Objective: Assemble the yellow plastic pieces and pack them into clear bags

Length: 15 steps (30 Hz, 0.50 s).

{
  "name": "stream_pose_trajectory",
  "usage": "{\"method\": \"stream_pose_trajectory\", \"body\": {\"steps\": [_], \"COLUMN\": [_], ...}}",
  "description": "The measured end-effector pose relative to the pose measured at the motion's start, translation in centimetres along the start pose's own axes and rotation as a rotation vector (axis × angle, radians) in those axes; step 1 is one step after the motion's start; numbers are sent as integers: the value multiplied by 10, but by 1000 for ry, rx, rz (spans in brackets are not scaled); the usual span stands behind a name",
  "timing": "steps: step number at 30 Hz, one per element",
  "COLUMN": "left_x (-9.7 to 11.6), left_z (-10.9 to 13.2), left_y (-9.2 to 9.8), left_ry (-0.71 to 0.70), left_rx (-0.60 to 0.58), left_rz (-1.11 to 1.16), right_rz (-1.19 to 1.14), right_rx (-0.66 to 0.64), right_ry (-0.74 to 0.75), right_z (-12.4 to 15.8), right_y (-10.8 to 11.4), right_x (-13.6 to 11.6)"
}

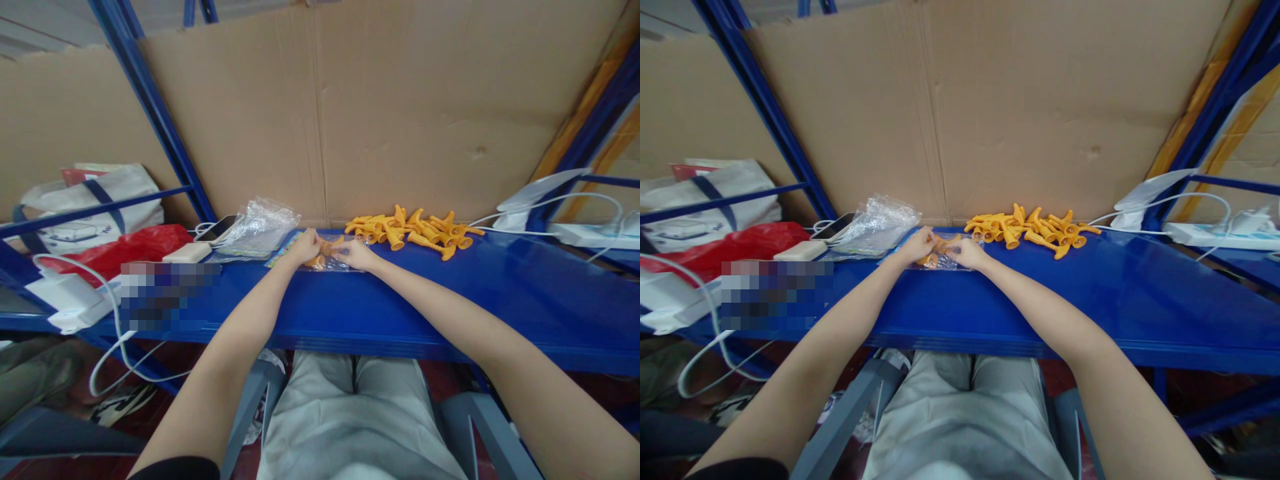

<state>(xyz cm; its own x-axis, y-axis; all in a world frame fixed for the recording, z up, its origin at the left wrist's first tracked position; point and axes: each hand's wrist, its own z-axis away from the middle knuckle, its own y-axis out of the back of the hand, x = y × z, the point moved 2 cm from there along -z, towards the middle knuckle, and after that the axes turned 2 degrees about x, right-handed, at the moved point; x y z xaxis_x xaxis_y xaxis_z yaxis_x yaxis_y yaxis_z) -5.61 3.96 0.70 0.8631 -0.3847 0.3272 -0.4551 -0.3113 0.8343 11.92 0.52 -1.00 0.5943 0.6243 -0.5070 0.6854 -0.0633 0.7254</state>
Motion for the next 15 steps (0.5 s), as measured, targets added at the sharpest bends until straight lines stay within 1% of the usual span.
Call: {"method": "stream_pose_trajectory", "body": {"steps": [3, 5, 8, 9, 10, 12, 14, 15], "left_x": [4, 4, 4, 3, 3, 3, 4, 5], "left_z": [0, 0, 2, 2, 2, 2, 1, 1], "left_y": [2, 3, 3, 2, 2, 1, -1, -2], "left_ry": [-53, -70, -62, -56, -49, -36, -28, -27], "left_rx": [-12, -40, -77, -82, -84, -88, -94, -100], "left_rz": [11, 18, 12, 11, 10, 7, 2, -3], "right_rz": [8, -17, -93, -91, -42, 134, 307, 372], "right_rx": [-41, -125, -256, -255, -223, -147, -29, 53], "right_ry": [-33, -94, -192, -204, -214, -195, -210, -220], "right_z": [1, 1, 4, 5, 6, 10, 17, 21], "right_y": [6, 14, 35, 45, 57, 83, 107, 118], "right_x": [-3, -6, -14, -16, -17, -15, -4, 4]}}
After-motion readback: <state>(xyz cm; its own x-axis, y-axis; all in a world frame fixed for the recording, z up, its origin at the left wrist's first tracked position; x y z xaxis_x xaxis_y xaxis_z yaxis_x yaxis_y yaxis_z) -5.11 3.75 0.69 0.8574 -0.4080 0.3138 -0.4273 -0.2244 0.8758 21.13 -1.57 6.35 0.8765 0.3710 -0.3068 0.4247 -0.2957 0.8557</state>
